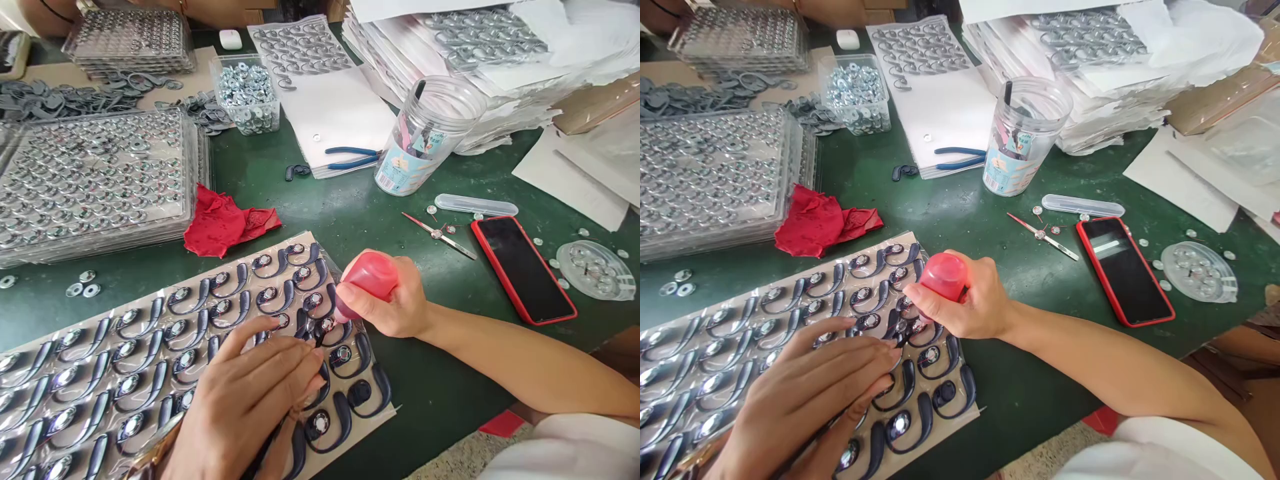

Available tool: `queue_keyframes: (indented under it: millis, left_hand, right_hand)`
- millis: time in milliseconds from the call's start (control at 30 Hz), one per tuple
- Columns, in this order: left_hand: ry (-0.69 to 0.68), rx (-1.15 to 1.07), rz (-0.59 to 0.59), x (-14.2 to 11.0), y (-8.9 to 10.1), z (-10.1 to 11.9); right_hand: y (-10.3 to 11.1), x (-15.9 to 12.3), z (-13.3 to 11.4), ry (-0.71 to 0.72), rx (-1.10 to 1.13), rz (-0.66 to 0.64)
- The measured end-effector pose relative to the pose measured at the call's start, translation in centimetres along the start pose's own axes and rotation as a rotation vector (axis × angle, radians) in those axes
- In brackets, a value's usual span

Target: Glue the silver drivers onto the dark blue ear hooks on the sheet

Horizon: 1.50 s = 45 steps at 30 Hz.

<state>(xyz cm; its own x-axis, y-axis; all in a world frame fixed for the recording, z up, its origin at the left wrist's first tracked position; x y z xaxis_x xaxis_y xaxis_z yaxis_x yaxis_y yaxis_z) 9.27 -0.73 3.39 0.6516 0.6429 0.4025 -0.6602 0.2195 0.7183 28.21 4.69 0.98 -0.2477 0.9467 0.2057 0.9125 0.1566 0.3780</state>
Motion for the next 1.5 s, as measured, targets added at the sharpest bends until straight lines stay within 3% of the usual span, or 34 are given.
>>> queue_keyframes:
  millis: [100,200,333,433,600,733,1067,1233,1500]
  left_hand:
    - [0.010,-0.015,-0.044,0.5,0.4,-0.5]
    - [0.069,-0.046,0.019,0.7,0.7,-1.0]
    - [0.076,-0.042,0.063,0.4,0.7,-0.6]
    - [0.000,0.028,0.061,-0.7,0.3,0.8]
    - [-0.130,0.168,-0.001,-2.8,-1.5,3.0]
    - [-0.199,0.206,-0.065,-3.0,-2.5,3.7]
    - [-0.185,0.273,-0.077,-2.5,-2.7,4.5]
    - [-0.191,0.284,-0.086,-2.5,-2.6,4.5]
    - [-0.165,0.273,-0.096,-2.3,-2.7,4.3]
  right_hand:
    - [-0.3,-0.3,0.3,-0.025,0.005,0.001]
    - [-0.3,-0.4,0.4,-0.026,0.013,0.031]
    - [0.3,-0.3,-0.1,-0.027,0.250,0.018]
    - [0.9,-0.7,-0.4,-0.059,0.351,-0.006]
    - [0.8,-2.6,-0.1,-0.069,0.329,0.028]
    - [0.0,-3.3,0.1,-0.057,0.352,-0.010]
    - [-0.3,-3.5,0.1,-0.022,0.143,-0.076]
    - [0.2,-3.3,-0.3,0.010,0.017,0.015]
    - [0.6,-3.3,-0.2,0.036,0.072,0.056]
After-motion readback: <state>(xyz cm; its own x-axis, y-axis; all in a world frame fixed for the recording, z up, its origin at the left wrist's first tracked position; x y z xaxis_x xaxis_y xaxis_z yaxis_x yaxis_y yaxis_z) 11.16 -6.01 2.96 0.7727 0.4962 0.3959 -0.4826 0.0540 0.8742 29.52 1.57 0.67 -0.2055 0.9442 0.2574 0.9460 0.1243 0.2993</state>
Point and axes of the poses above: each hand's wrist, its own x-axis towards the middle knuckle, its own y-axis out of the back of the hand, z = x × y, the point moved 5 cm from there along x, towards the middle knuckle, and after that the axes turned 4 degrees about -z, right-handed, at the moved point
